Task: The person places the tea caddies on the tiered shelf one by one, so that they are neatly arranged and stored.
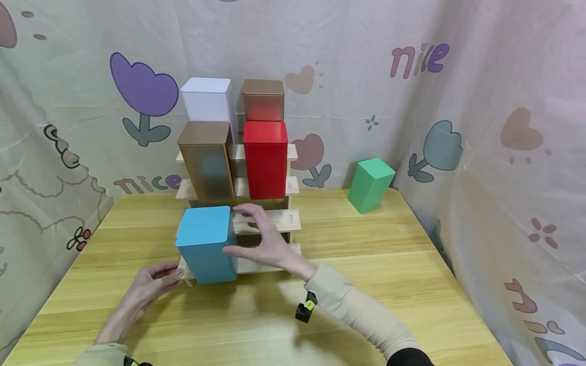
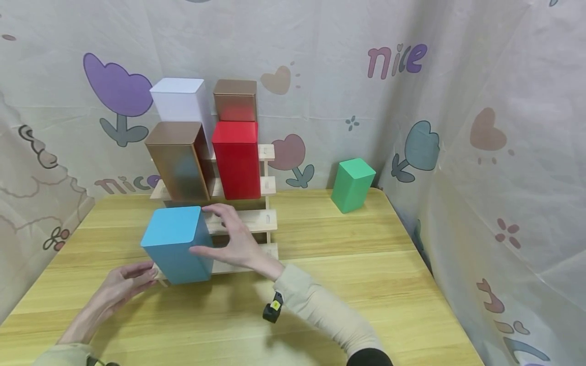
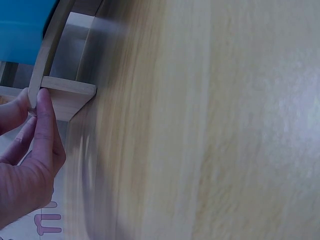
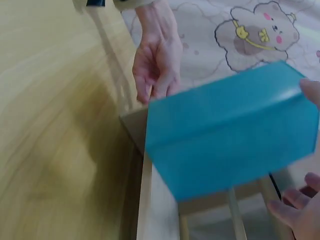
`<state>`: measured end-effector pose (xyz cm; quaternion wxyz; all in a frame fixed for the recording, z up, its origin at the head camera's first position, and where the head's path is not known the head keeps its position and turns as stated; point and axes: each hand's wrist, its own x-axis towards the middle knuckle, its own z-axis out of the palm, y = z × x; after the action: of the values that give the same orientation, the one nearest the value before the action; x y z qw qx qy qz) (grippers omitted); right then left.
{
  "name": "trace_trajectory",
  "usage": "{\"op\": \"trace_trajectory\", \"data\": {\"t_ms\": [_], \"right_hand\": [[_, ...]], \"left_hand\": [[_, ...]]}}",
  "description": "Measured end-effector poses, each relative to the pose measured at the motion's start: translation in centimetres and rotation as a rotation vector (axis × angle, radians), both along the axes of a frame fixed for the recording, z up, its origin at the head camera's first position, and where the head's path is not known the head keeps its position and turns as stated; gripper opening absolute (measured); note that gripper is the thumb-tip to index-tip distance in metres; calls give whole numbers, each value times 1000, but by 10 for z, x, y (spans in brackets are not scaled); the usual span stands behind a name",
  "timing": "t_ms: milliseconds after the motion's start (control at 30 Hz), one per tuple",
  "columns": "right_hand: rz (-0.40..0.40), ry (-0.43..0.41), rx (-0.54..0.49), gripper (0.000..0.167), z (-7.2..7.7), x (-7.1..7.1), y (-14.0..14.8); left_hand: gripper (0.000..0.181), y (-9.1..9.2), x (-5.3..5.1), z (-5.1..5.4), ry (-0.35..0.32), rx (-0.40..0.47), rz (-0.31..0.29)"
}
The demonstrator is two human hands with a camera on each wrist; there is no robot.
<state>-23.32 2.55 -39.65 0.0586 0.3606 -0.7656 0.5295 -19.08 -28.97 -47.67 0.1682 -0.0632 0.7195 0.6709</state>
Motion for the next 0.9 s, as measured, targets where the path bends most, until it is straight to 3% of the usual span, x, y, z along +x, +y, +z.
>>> {"op": "trace_trajectory", "data": {"t_ms": [233, 367, 500, 733, 900], "right_hand": [[-121, 114, -131, 68, -7, -14, 47], [-259, 241, -167, 58, -13, -30, 83], [-449, 315, -203, 48, -18, -49, 123], [-792, 281, -184, 48, -33, -83, 195], [-986, 172, -90, 57, -39, -96, 237]], "left_hand": [[68, 2, 0, 1, -7, -1, 6], [68, 2, 0, 0, -8, -4, 4], [68, 1, 0, 0, -12, -3, 5], [68, 0, 1, -1, -2, -4, 6], [67, 0, 1, -1, -2, -6, 3]]}}
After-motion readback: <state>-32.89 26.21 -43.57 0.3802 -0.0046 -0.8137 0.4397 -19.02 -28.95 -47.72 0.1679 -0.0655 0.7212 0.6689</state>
